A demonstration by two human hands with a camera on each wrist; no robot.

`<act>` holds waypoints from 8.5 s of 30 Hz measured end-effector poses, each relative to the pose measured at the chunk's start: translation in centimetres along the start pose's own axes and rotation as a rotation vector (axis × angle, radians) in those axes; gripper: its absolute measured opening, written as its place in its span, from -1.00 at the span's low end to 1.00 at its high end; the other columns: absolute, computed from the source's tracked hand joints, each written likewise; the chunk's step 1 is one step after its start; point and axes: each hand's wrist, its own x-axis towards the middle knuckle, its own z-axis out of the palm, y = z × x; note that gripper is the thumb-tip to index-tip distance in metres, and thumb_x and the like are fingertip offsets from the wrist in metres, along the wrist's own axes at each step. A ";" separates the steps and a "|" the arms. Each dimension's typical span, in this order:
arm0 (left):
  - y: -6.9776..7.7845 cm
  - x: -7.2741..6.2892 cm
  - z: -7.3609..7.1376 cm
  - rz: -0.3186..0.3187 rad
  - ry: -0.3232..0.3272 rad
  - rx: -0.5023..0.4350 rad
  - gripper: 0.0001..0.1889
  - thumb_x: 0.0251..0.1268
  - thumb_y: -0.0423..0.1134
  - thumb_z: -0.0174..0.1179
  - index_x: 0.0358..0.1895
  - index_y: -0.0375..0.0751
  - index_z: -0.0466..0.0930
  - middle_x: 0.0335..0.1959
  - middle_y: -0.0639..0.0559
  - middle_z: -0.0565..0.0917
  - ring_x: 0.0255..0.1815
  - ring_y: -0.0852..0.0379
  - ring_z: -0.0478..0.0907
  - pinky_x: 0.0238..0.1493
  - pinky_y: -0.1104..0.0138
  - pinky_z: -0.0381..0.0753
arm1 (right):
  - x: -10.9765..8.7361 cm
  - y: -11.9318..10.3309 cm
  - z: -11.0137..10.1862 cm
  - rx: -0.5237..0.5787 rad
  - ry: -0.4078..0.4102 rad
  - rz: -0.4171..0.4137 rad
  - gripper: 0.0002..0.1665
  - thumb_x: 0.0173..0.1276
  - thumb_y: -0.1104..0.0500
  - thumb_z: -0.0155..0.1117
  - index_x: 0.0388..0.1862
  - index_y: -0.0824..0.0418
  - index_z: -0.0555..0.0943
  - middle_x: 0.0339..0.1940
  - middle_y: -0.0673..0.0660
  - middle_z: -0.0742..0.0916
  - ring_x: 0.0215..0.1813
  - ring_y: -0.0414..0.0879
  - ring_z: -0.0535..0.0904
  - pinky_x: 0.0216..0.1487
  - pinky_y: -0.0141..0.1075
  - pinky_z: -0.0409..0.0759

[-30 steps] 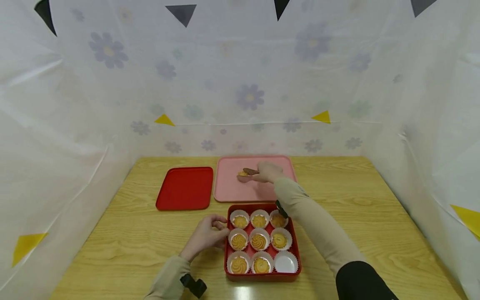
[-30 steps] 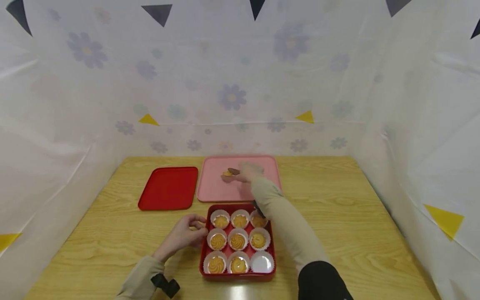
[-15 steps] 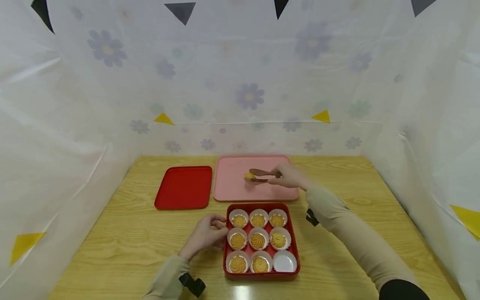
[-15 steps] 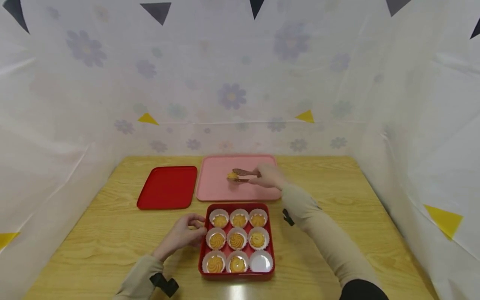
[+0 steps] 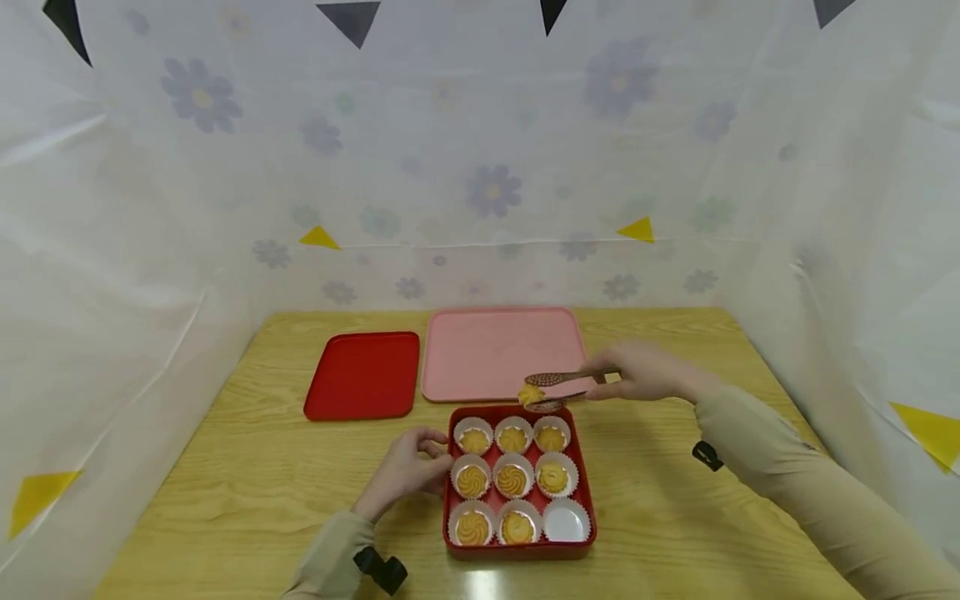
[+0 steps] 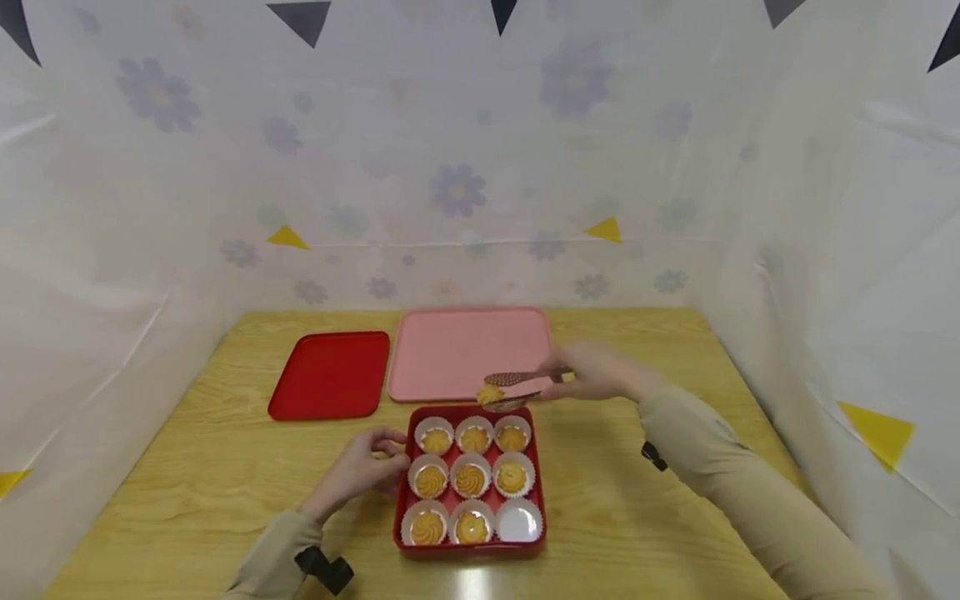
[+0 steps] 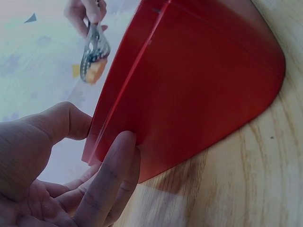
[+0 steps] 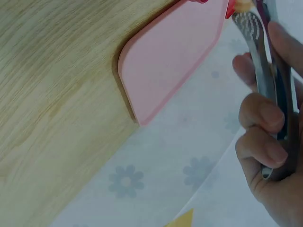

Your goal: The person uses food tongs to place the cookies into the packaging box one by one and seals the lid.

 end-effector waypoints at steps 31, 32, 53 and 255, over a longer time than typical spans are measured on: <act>-0.5 -0.1 -0.4 0.019 0.018 0.028 -0.60 0.17 -0.34 0.30 0.06 -0.46 0.52 -0.33 -0.14 0.68 -0.46 0.16 0.65 -0.41 0.29 0.74 | -2.1 -7.4 0.5 -0.091 -0.317 0.052 -0.84 0.11 -0.10 0.55 -0.33 -0.21 0.74 -0.46 -0.31 0.65 -0.41 -0.40 0.44 -0.39 -0.44 0.39; -0.6 -0.1 -0.4 0.023 0.017 0.030 -0.60 0.18 -0.34 0.30 0.06 -0.46 0.52 -0.33 -0.15 0.69 -0.45 0.16 0.65 -0.41 0.30 0.74 | -2.0 -7.6 0.5 -0.088 -0.329 0.056 -0.84 0.11 -0.10 0.56 -0.36 -0.21 0.73 -0.47 -0.31 0.64 -0.42 -0.40 0.43 -0.39 -0.43 0.39; -0.5 0.1 -0.5 0.031 0.025 0.053 -0.61 0.16 -0.32 0.31 0.03 -0.44 0.53 -0.35 -0.12 0.69 -0.42 0.17 0.62 -0.39 0.35 0.68 | -1.1 -8.8 1.0 -0.104 -0.396 0.077 -0.86 0.09 -0.05 0.58 -0.41 -0.19 0.74 -0.56 -0.30 0.58 -0.51 -0.37 0.36 -0.49 -0.45 0.30; -6.4 6.8 -18.8 -0.168 0.568 0.531 -0.67 0.33 -0.36 -0.05 -0.14 -0.59 0.63 -0.18 -0.49 0.68 -0.20 -0.35 0.61 -0.26 0.02 0.65 | -1.6 -0.5 12.7 0.520 0.578 0.500 -0.44 0.42 0.19 0.27 0.31 0.45 0.49 0.22 0.50 0.52 0.18 0.37 0.48 0.03 0.07 0.60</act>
